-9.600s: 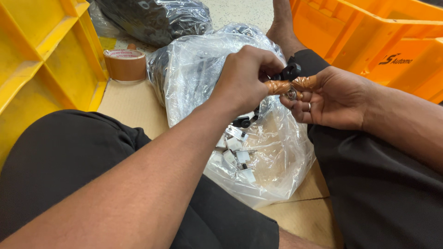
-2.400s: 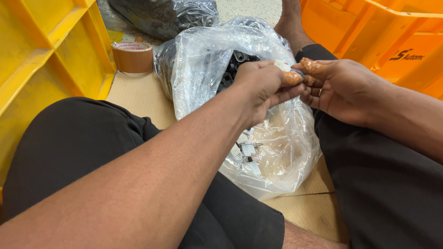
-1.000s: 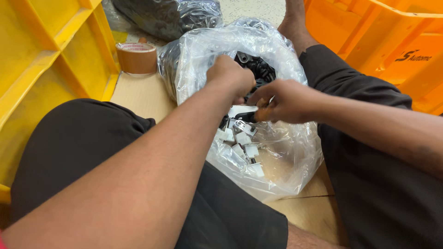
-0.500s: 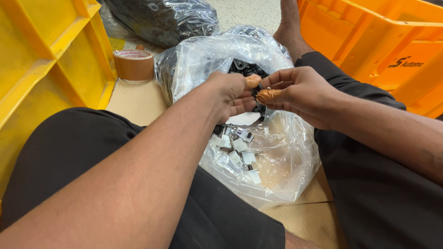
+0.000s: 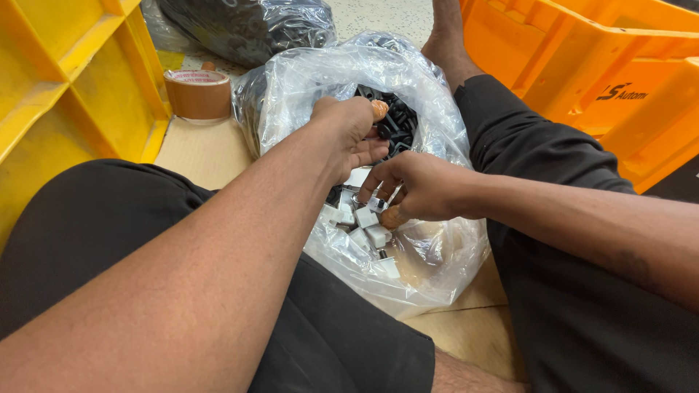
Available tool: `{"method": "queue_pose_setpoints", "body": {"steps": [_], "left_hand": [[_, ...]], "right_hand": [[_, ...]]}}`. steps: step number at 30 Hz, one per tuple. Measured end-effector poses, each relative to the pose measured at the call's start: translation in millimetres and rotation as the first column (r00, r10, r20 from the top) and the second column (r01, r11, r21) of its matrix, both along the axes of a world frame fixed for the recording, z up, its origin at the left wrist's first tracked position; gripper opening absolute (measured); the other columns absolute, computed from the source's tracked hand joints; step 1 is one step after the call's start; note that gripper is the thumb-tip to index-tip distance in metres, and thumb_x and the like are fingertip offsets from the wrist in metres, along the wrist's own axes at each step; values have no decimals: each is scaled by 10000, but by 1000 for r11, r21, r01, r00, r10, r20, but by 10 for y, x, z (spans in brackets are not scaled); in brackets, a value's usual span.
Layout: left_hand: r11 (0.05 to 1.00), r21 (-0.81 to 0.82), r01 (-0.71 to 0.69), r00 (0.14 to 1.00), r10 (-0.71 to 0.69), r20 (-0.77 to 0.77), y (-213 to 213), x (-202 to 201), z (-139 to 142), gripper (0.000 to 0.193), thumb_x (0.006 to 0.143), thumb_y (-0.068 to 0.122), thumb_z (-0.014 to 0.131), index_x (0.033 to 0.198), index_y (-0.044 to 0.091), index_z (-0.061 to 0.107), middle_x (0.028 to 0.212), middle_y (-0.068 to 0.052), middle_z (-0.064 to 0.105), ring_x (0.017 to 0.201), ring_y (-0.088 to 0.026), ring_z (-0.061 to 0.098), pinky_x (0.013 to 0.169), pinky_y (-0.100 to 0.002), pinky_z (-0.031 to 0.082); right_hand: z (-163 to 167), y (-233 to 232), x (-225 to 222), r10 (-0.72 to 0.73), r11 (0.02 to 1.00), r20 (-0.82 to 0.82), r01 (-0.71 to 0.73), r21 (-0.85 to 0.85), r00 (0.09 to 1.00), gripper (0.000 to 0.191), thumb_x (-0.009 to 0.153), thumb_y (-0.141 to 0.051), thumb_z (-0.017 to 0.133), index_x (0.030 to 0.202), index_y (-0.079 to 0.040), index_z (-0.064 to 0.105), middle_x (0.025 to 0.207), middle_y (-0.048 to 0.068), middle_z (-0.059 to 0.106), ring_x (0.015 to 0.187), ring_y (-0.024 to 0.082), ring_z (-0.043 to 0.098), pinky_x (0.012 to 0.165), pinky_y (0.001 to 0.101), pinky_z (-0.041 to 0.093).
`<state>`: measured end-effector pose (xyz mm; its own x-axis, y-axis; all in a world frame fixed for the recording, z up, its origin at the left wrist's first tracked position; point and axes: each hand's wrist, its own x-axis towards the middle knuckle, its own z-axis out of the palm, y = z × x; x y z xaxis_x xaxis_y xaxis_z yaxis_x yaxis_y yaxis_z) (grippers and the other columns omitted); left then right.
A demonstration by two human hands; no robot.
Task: The person sits on the floor and assembles small white plastic housings, pressing black rubber grommet pieces into each housing by hand and placing the completed assemblies into a plastic bag. They repeatedly pick parts from the bag, fit them together, and set finished units aside.
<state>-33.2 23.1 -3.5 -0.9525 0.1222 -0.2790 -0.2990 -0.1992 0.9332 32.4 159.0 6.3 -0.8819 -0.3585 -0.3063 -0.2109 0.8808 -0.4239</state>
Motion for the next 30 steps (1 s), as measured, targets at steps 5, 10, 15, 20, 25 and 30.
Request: {"method": "queue_pose_setpoints", "body": {"steps": [5, 10, 15, 20, 25, 30], "left_hand": [[998, -29, 53, 999, -53, 5, 8, 47, 13, 216, 941, 178, 658, 1049, -9, 674, 850, -101, 687, 732, -202, 703, 625, -309, 616], [997, -42, 66, 998, -65, 20, -6, 96, 25, 220, 941, 193, 663, 1026, -9, 685, 856, -102, 687, 735, -202, 707, 628, -306, 620], [996, 2, 85, 996, -85, 32, -7, 89, 40, 215, 942, 195, 646, 1029, 1, 685, 856, -105, 677, 729, -207, 700, 622, -308, 617], [998, -32, 58, 998, -57, 25, -24, 125, 64, 208, 951, 179, 645, 1031, -10, 675, 863, -110, 674, 741, -211, 691, 648, -325, 620], [997, 1, 83, 996, -83, -9, 41, 188, 92, 205, 964, 171, 624, 1028, -12, 690, 871, -118, 712, 751, -201, 704, 702, -318, 637], [952, 106, 287, 955, -277, -104, 181, 273, 42, 233, 962, 187, 623, 1040, -22, 690, 964, -128, 710, 847, -198, 689, 782, -309, 632]], "right_hand": [[-40, 87, -56, -30, 988, 109, 46, -149, 994, 467, 677, -47, 846, 1138, -99, 802, 1015, 78, 760, 949, 189, 727, 853, 340, 582], [-73, 88, -76, -104, 946, 263, 178, -272, 959, 389, 688, -13, 823, 1069, -6, 744, 965, 77, 769, 869, 172, 757, 821, 329, 604], [-58, 102, -71, -143, 966, 165, 175, -192, 976, 355, 704, -17, 859, 1033, -26, 726, 888, 101, 760, 845, 182, 708, 794, 328, 547], [71, 150, -80, -292, 913, 149, 322, -249, 945, 284, 772, -54, 779, 1048, -34, 713, 968, 97, 767, 902, 188, 711, 783, 361, 591], [421, 452, -4, -447, 668, 216, 484, -565, 868, 342, 854, -32, 663, 1193, 12, 655, 1071, 123, 709, 946, 225, 728, 859, 343, 634], [462, 746, 237, -437, 735, 14, 366, -571, 899, 462, 935, -52, 656, 1385, -12, 564, 1126, 120, 723, 995, 193, 751, 887, 342, 612]]}}
